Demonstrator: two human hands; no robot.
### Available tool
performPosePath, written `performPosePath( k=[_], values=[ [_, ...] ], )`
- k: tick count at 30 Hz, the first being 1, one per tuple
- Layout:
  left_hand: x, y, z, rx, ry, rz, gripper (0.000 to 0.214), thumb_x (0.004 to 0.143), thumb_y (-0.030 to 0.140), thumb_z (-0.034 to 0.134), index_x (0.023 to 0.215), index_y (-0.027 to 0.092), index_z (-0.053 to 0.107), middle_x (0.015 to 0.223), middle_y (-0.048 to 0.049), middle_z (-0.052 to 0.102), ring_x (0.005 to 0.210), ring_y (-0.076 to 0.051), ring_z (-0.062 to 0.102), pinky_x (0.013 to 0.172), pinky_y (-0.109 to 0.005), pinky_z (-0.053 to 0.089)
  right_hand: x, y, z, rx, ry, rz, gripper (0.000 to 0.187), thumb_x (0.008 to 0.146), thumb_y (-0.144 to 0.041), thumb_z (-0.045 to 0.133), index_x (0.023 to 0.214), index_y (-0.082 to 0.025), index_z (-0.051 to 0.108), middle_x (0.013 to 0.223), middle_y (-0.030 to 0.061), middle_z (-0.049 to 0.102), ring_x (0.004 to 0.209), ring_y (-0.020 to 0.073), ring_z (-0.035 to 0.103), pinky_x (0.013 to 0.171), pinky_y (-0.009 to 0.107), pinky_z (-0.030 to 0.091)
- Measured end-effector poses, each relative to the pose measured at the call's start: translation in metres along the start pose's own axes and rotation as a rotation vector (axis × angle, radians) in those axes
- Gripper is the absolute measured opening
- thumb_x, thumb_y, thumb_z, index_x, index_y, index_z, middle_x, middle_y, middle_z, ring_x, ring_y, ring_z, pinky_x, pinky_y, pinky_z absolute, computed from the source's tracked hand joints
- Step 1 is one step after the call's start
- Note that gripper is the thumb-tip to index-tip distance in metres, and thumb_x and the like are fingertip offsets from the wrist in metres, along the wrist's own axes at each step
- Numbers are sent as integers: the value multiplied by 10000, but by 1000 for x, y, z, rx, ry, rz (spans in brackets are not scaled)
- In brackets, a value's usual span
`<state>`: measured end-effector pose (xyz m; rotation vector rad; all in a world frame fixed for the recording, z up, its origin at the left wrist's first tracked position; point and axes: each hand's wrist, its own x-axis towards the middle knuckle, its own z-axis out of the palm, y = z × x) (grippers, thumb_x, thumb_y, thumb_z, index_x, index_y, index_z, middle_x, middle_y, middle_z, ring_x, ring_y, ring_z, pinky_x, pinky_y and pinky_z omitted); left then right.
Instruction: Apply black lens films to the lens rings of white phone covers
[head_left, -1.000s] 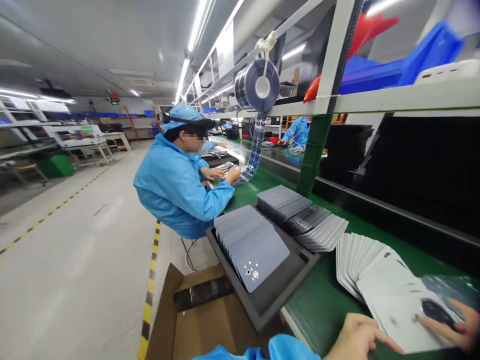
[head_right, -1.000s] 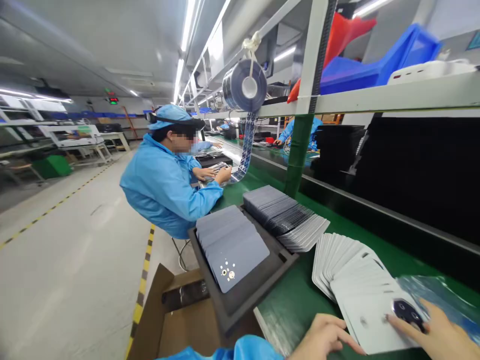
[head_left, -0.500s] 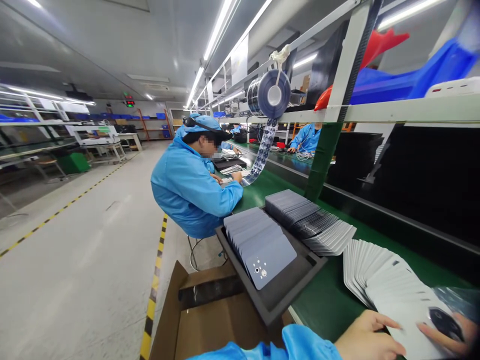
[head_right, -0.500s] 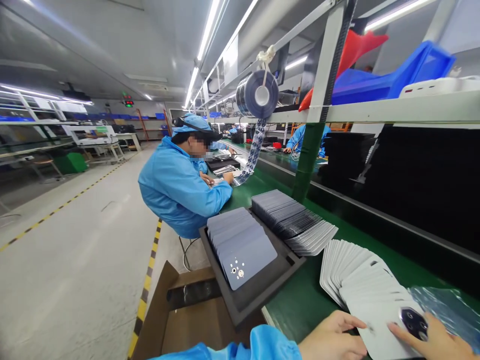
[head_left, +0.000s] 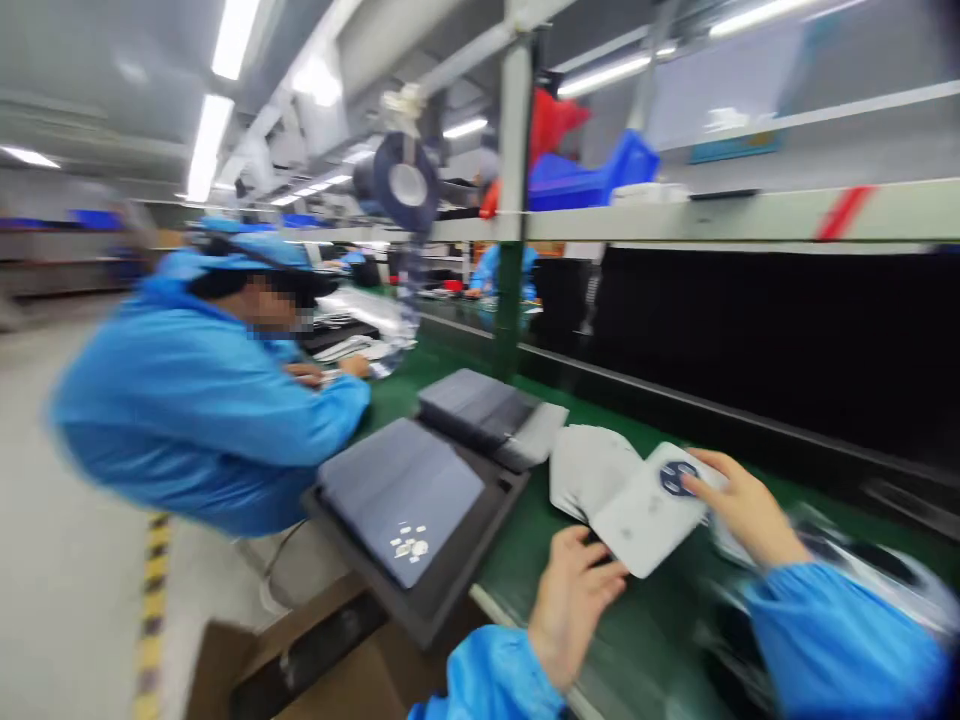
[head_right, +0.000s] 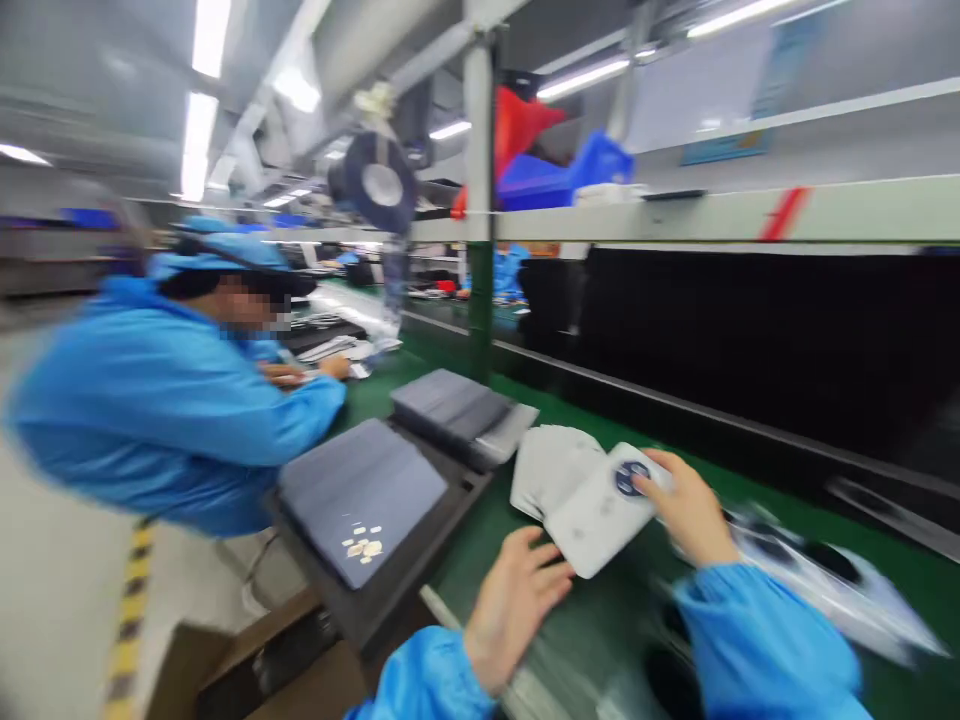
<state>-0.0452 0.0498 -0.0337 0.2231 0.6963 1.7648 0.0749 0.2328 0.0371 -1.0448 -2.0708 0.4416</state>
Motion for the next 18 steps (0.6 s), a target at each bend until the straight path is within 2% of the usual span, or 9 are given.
performPosePath(
  k=[2,4,7,10,13,16,18],
  values=[
    [-8,3,5,49,-72,-122,446,794,532,485,1113,221,456,890,-34,651,692,-157,639,734,-313,433,-18,-17,-21,61,-69,6,306,740,-310,565,1023,-205,606,996,92,691,857,212,672,724,322,539],
    [-14,4,12,95,-174,-273,565,804,620,415,1197,217,450,994,-67,668,857,-215,653,793,-351,444,-44,-26,-38,85,-144,9,341,752,-292,607,1088,-237,596,1032,31,678,887,182,658,745,289,543],
    [-26,-2,26,171,-329,-505,857,682,712,517,1342,183,376,1029,-139,688,927,-336,653,806,-442,453,-93,-38,-54,83,-186,22,365,773,-252,623,1135,-258,575,1034,17,635,885,160,633,734,278,548],
    [-40,-15,41,299,-434,-596,958,651,520,712,1434,283,213,1054,-91,686,936,-334,657,826,-470,477,-140,-47,-67,-22,36,-116,362,841,-202,543,1202,-219,516,1124,102,541,982,195,582,736,328,555],
    [-51,-31,54,337,-421,-676,1027,640,387,773,1433,403,121,1161,-46,635,893,-307,671,789,-471,518,-176,-46,-82,-239,250,-232,308,844,-173,554,1149,-219,548,1178,122,513,1060,229,535,836,415,529],
    [-59,-44,63,352,-431,-739,1145,617,379,790,1423,463,-19,1328,-39,532,876,-296,678,776,-470,534,-201,-40,-95,-316,341,-263,318,835,-93,532,1124,-221,570,1154,112,553,1092,236,525,872,440,509],
    [-63,-50,67,384,-465,-785,1199,620,389,787,1415,454,-107,1333,-48,535,845,-290,689,768,-465,538,-215,-37,-101,-351,378,-227,354,833,-76,515,1157,-212,563,1154,124,562,1092,239,535,863,436,514]
  ],
)
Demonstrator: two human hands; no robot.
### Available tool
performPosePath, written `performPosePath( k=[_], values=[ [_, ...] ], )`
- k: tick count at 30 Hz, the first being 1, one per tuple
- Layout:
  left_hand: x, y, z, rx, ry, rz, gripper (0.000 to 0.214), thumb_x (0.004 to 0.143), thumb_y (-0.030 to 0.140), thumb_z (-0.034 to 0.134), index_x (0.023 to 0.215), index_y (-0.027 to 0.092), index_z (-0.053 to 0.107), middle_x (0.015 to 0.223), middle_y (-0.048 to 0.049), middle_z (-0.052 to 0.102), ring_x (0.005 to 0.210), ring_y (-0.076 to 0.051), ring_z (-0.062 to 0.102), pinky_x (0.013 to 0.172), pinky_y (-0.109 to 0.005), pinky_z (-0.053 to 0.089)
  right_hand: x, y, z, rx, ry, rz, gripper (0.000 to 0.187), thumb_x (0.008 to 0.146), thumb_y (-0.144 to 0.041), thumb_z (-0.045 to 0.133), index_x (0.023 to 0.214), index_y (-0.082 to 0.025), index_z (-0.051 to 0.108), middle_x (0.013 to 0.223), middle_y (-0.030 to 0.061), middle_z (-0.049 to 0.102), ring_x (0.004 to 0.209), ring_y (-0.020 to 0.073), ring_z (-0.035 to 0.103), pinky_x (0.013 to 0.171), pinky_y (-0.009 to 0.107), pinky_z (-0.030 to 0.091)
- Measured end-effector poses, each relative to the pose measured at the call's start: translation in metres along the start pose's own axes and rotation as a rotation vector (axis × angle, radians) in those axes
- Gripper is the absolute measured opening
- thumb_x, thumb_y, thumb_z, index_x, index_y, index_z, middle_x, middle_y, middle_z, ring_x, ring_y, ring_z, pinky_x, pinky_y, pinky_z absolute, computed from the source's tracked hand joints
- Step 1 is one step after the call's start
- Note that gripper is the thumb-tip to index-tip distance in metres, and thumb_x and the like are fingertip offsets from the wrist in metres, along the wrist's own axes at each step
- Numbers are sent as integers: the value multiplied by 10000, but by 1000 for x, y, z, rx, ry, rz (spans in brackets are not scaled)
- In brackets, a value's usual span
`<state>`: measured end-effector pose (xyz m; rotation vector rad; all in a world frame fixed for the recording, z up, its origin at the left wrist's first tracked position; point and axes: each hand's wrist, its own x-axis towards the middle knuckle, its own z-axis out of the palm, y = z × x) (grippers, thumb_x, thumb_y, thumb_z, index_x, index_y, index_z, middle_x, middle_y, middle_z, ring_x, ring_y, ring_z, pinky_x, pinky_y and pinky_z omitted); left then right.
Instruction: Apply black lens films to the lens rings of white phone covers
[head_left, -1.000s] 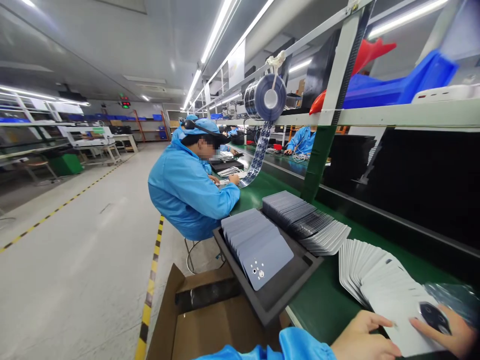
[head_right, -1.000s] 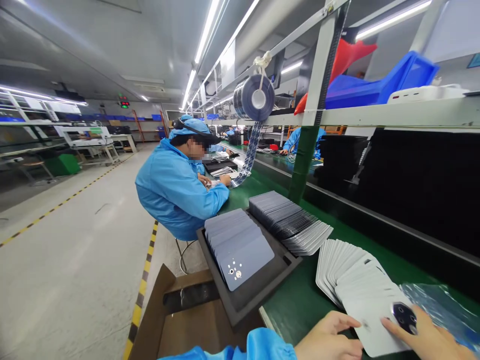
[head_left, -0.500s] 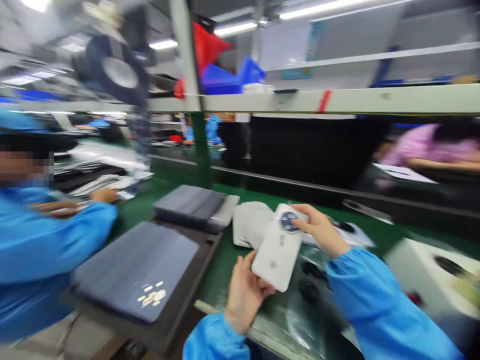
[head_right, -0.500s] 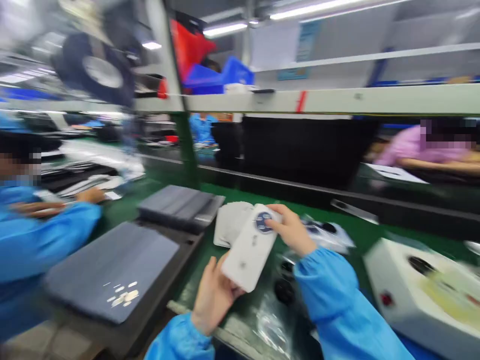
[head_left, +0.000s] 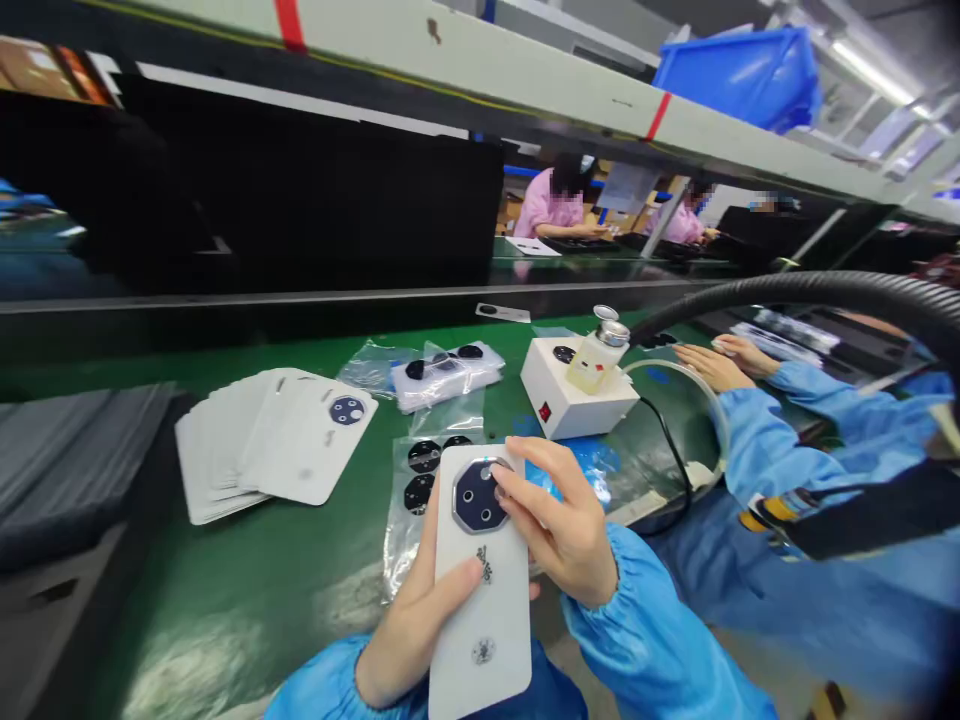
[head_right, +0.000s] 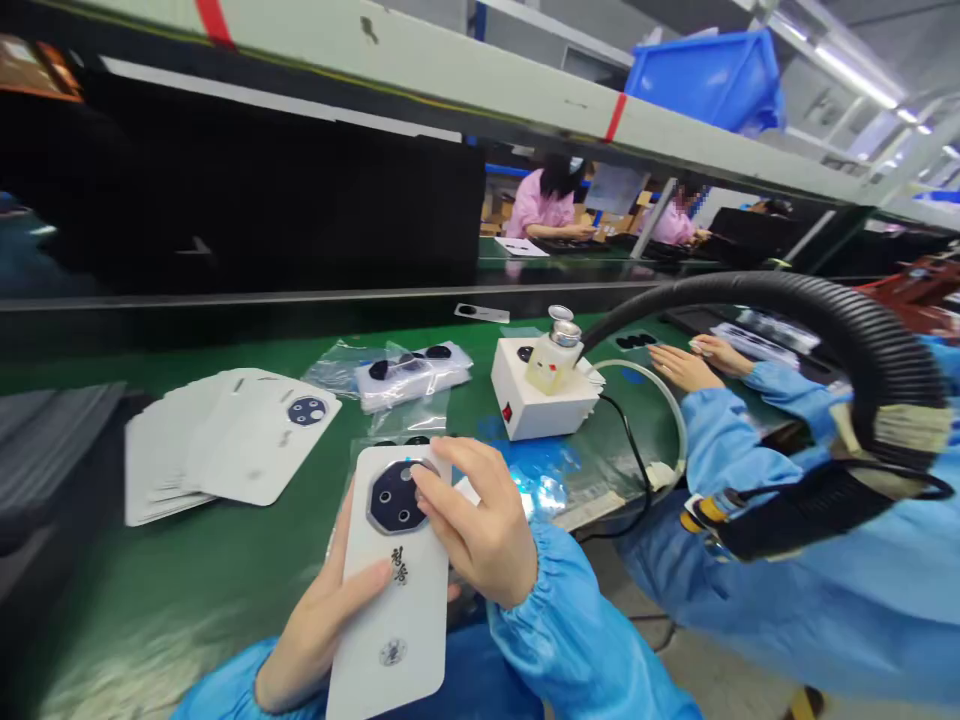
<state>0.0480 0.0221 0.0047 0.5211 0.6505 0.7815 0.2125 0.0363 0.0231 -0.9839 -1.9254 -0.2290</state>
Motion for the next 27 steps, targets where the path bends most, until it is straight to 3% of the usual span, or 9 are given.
performPosePath(
  k=[4,8,10,13,15,17,27],
  values=[
    [7,-6,6,147,-54,-72,1148,653,433,750,1441,396,-85,1244,-80,608,806,-306,702,723,-459,546,-14,4,-12,-103,-11,27,376,819,-110,525,1178,-207,576,1139,130,571,1073,256,544,857,452,502],
    [12,-13,6,197,-5,-23,996,682,391,719,1454,393,90,1355,-79,518,959,-352,661,696,-439,565,-17,8,-15,-168,-17,-17,309,798,-154,552,1077,-254,641,1095,92,587,1087,275,513,899,507,442],
    [13,-16,4,261,58,47,910,701,376,701,1450,355,186,1410,-72,460,1080,-360,600,750,-415,562,-16,9,-14,-126,-12,-35,272,807,-169,552,1042,-269,647,1043,70,606,1014,249,531,850,476,454],
    [11,-19,2,353,88,72,831,725,372,684,1438,323,259,1429,-59,438,1078,-333,607,835,-409,536,-15,10,-13,49,35,123,208,825,-157,558,1006,-239,619,931,51,604,856,181,555,740,371,483],
    [10,-19,2,347,44,55,787,746,370,668,1430,329,282,1408,-55,467,990,-308,656,871,-439,517,-14,11,-13,142,70,263,154,823,-134,571,951,-218,595,872,37,581,816,156,559,703,320,490],
    [10,-20,3,337,-3,85,721,765,360,651,1411,329,330,1404,-45,471,975,-298,666,917,-454,490,-13,12,-13,164,70,311,103,821,-125,579,882,-208,576,835,27,564,797,147,558,687,301,485],
    [10,-24,-1,505,-50,225,621,821,317,588,1399,307,363,1404,-24,475,1059,-292,632,1013,-448,415,-7,11,-16,15,1,210,107,818,-100,523,774,-196,504,757,17,545,731,146,502,682,321,419]
  ],
)
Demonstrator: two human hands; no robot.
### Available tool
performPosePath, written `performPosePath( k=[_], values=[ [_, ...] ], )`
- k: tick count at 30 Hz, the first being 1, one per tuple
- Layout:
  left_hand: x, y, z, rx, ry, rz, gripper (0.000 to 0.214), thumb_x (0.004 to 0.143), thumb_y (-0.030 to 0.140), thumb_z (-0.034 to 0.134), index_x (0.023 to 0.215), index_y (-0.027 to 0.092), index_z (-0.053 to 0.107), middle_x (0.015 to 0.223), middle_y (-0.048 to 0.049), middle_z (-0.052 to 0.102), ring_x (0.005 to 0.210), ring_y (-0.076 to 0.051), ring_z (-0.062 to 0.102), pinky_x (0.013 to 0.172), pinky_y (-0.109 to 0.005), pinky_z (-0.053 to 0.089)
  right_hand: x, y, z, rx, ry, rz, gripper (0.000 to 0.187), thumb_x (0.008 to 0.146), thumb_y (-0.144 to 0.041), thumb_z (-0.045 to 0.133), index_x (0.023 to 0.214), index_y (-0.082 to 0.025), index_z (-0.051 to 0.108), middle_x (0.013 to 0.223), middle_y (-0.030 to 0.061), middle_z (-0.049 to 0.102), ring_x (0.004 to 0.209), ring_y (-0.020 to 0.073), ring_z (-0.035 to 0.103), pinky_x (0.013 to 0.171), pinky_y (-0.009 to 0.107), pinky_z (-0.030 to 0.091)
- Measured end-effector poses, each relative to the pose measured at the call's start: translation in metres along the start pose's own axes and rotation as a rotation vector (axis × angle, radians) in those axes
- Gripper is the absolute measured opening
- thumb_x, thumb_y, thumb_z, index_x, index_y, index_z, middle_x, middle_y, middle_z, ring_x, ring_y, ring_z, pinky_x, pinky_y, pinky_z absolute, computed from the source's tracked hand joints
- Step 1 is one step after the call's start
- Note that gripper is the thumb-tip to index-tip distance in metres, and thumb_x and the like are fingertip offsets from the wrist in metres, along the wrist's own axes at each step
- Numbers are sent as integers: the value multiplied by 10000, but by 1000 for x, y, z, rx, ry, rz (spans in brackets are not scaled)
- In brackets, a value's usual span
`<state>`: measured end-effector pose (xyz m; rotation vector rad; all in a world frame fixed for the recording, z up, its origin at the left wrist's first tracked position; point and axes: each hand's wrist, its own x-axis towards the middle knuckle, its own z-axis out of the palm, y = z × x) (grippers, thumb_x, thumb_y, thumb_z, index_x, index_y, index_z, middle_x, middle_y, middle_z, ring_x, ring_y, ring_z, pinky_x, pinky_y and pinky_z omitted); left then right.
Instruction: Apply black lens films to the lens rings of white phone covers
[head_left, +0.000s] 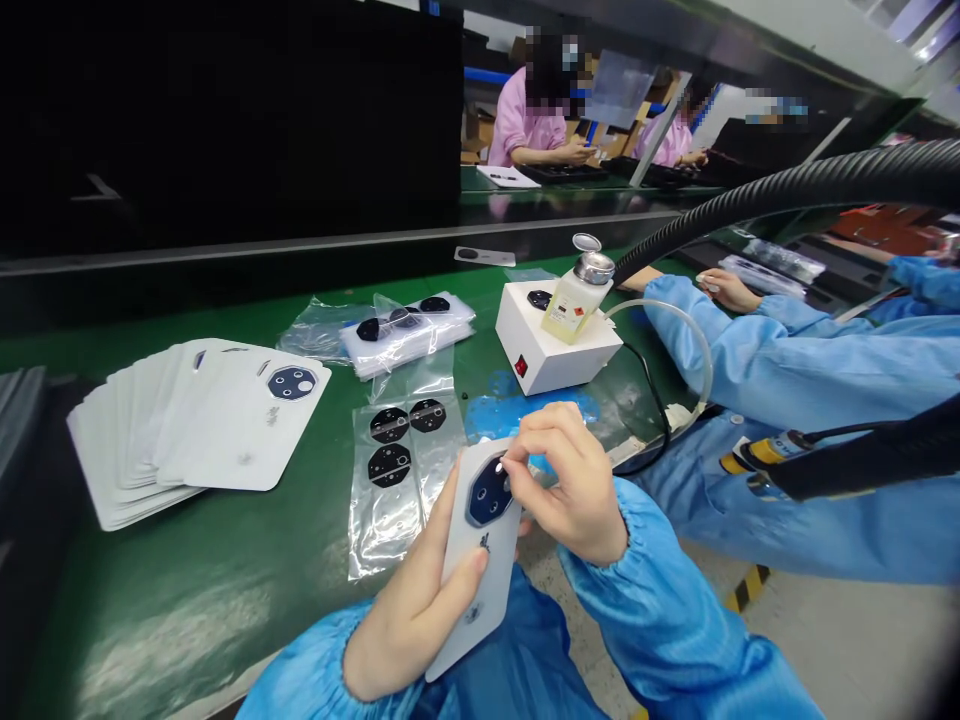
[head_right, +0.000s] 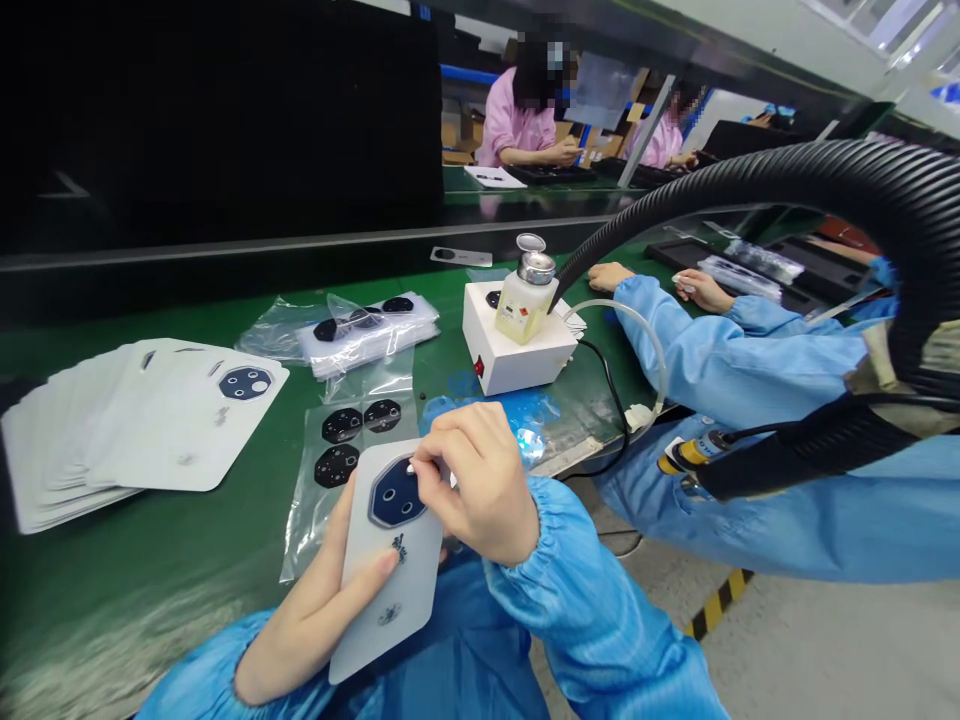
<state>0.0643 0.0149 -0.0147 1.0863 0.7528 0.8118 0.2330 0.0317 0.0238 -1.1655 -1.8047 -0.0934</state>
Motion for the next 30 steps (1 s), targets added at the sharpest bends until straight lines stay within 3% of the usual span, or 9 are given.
performPosePath(
  k=[5,8,12,15,19,25,28,30],
  values=[
    [-1,1,-5,60,-83,-1,607,888,345,495,1442,301,253,1471,-33,381,1151,-290,572,1048,-454,385,0,2,1,-33,-23,-77,120,795,-84,519,760,-189,472,734,14,546,720,141,491,676,313,410],
    [0,0,-9,128,-149,61,604,910,334,460,1455,310,202,1512,-18,301,1315,-298,395,1117,-462,283,1,3,1,-32,-50,-101,118,789,-88,517,755,-188,464,724,14,542,705,141,484,671,323,409],
    [1,-3,-12,185,-104,107,591,903,310,477,1445,315,241,1519,1,284,1402,-300,200,1142,-489,204,1,4,1,-45,-80,-106,115,787,-97,513,750,-191,458,716,15,541,697,145,480,688,350,425],
    [0,-3,-12,140,-107,96,590,895,306,491,1439,307,263,1513,-16,298,1378,-321,263,1105,-501,293,0,5,1,-32,-91,-109,114,786,-99,516,759,-194,459,713,10,535,697,143,484,729,372,444],
    [-1,-2,-10,34,-177,19,609,911,326,469,1451,345,190,1483,-41,357,1237,-311,492,1028,-478,419,0,3,-2,-13,-89,-95,105,801,-106,513,769,-195,466,714,4,532,705,139,491,753,373,452],
    [-4,0,-9,-47,-179,-39,600,896,358,511,1427,391,235,1454,-25,410,1183,-280,549,1062,-451,386,4,-4,-7,18,-109,6,114,808,-89,529,751,-178,487,702,16,527,695,139,504,620,287,445],
    [-6,3,-9,-190,-183,-179,710,865,384,561,1442,393,147,1330,-59,555,1031,-265,650,974,-456,475,1,-5,-8,62,-43,47,111,802,-56,535,786,-166,526,760,31,531,723,133,528,633,271,467],
    [-8,7,-8,-329,-200,-269,838,842,383,600,1447,388,19,1164,-58,672,977,-265,675,902,-453,525,-3,-3,-9,55,13,-10,141,790,-32,539,841,-160,572,841,58,561,792,154,542,680,299,482]
  ],
)
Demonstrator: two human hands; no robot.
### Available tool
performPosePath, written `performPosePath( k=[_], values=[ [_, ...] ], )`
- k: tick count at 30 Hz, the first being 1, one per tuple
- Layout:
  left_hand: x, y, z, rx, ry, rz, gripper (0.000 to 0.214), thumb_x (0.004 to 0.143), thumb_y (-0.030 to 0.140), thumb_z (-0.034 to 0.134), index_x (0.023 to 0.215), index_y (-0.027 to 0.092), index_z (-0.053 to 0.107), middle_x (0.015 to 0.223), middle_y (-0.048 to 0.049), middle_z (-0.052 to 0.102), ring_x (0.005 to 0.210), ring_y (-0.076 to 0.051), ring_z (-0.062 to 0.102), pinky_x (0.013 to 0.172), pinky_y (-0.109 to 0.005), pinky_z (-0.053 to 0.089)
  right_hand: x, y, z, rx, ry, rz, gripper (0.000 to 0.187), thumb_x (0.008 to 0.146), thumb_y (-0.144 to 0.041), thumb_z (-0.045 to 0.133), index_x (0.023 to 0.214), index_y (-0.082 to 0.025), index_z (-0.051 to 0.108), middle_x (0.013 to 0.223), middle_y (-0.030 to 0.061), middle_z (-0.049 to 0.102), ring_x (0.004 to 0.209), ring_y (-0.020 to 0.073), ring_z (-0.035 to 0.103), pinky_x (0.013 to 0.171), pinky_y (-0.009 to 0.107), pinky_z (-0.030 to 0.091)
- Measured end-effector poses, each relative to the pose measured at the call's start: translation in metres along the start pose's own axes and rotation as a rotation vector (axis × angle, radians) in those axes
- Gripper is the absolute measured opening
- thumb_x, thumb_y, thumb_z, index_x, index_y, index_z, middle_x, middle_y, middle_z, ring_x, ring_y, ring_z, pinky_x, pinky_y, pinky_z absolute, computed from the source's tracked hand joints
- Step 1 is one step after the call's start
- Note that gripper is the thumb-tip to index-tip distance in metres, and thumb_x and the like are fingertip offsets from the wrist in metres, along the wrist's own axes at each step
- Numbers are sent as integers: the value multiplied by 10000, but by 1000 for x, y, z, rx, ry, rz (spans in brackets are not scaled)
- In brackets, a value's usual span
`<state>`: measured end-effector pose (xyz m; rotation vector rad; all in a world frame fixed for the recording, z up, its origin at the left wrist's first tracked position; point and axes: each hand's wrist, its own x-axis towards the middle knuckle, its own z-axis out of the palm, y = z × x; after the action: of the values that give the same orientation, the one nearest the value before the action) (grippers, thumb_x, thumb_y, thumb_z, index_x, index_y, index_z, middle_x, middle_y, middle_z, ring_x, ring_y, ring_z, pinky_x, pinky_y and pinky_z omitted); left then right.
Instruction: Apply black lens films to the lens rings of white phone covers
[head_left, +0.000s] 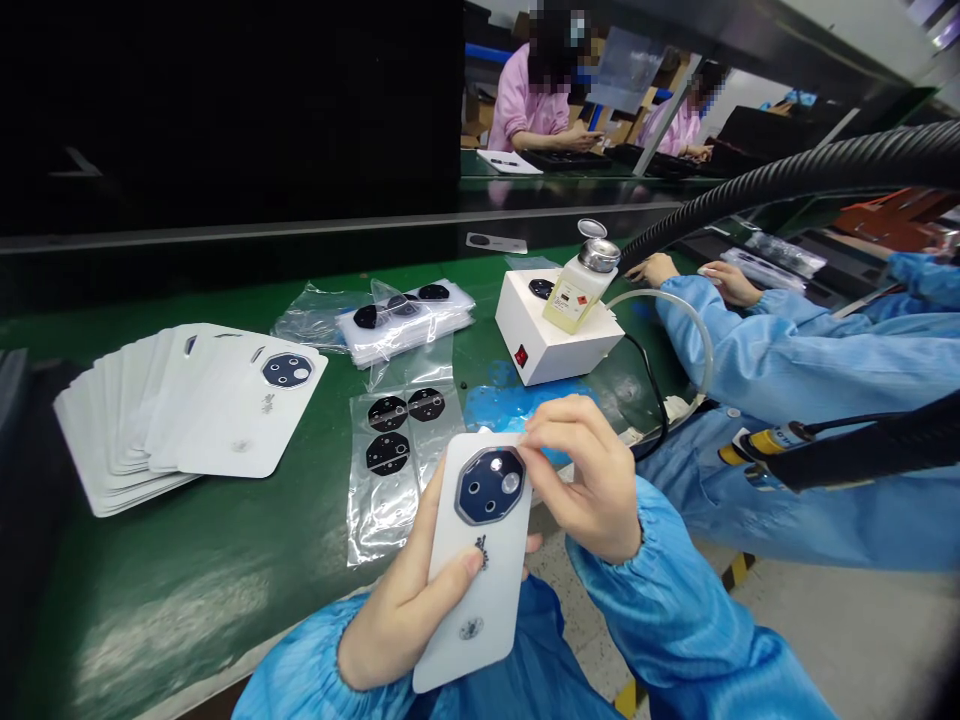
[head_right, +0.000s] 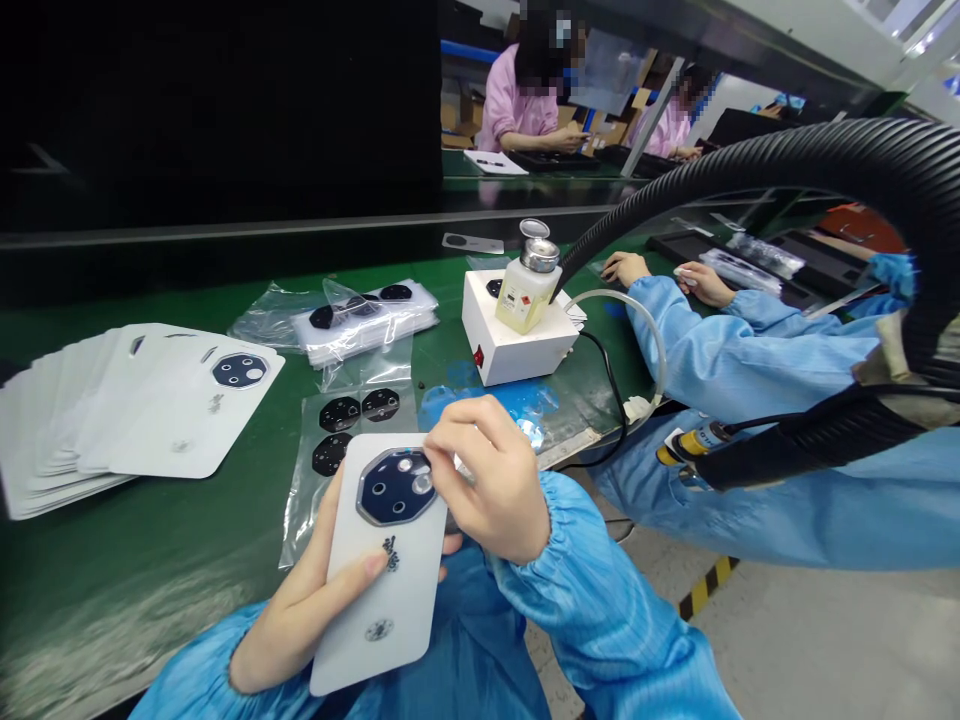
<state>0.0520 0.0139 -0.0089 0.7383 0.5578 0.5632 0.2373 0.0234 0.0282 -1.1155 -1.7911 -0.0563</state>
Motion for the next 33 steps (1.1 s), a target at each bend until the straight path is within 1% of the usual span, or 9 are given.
performPosePath(
  k=[3,6,11,17,19,23,27,31,33],
  values=[
    [-4,5,4,-177,-42,-25,970,816,341,649,1425,404,-103,1161,-44,675,1016,-287,656,863,-454,548,-3,5,-4,-67,-31,-212,198,777,-69,561,943,-151,633,1002,110,595,909,223,528,751,397,489],
    [-7,6,4,-217,-88,-45,1005,812,330,657,1412,421,-144,1239,-43,632,1048,-317,633,869,-483,543,-4,9,-9,-72,-116,-363,222,817,-140,524,1005,-108,639,1084,156,568,914,242,551,718,411,503],
    [-12,4,-5,-93,-110,-82,1078,818,349,648,1336,464,-291,1385,-48,500,1056,-344,621,895,-560,508,-5,7,-15,-106,-172,-415,224,852,-162,495,998,-83,646,1030,145,547,829,198,566,630,336,510],
    [-14,5,-12,6,-188,-108,900,848,364,601,1443,389,-74,1302,-90,579,1073,-349,611,877,-517,528,-5,5,-18,-103,-187,-438,233,867,-191,486,979,-80,657,918,114,558,748,175,572,589,314,516],
    [-15,5,-11,-11,-213,-73,922,852,349,599,1430,396,-118,1278,-83,600,1066,-338,618,863,-485,543,-4,5,-19,-91,-194,-446,238,868,-192,486,974,-67,657,905,117,577,764,178,586,607,312,527],
    [-14,3,-9,-57,-205,-14,1015,857,345,589,1331,404,-307,1261,-80,613,1042,-331,632,858,-526,532,-4,4,-22,-34,-202,-404,231,857,-171,484,967,-63,656,955,147,618,875,201,613,677,319,545],
    [-13,1,-8,79,-111,71,863,874,354,554,1397,464,-123,1332,-55,556,1040,-315,639,884,-523,522,-3,2,-19,91,-152,-277,197,854,-162,480,984,-125,623,1005,141,622,901,216,612,714,384,537],
    [-10,-4,-7,342,-7,233,711,912,345,475,1435,424,-1,1469,-21,386,1186,-298,543,998,-482,449,1,-7,-12,19,-30,-78,133,789,-113,603,904,-172,573,855,60,583,815,179,553,687,358,488],
    [-9,-6,-6,472,13,335,658,932,316,433,1440,409,26,1433,-6,443,1208,-262,529,1046,-445,407,3,-11,-9,-27,-42,-37,107,788,-110,613,848,-174,554,796,37,552,768,164,522,659,342,455]
  ],
)
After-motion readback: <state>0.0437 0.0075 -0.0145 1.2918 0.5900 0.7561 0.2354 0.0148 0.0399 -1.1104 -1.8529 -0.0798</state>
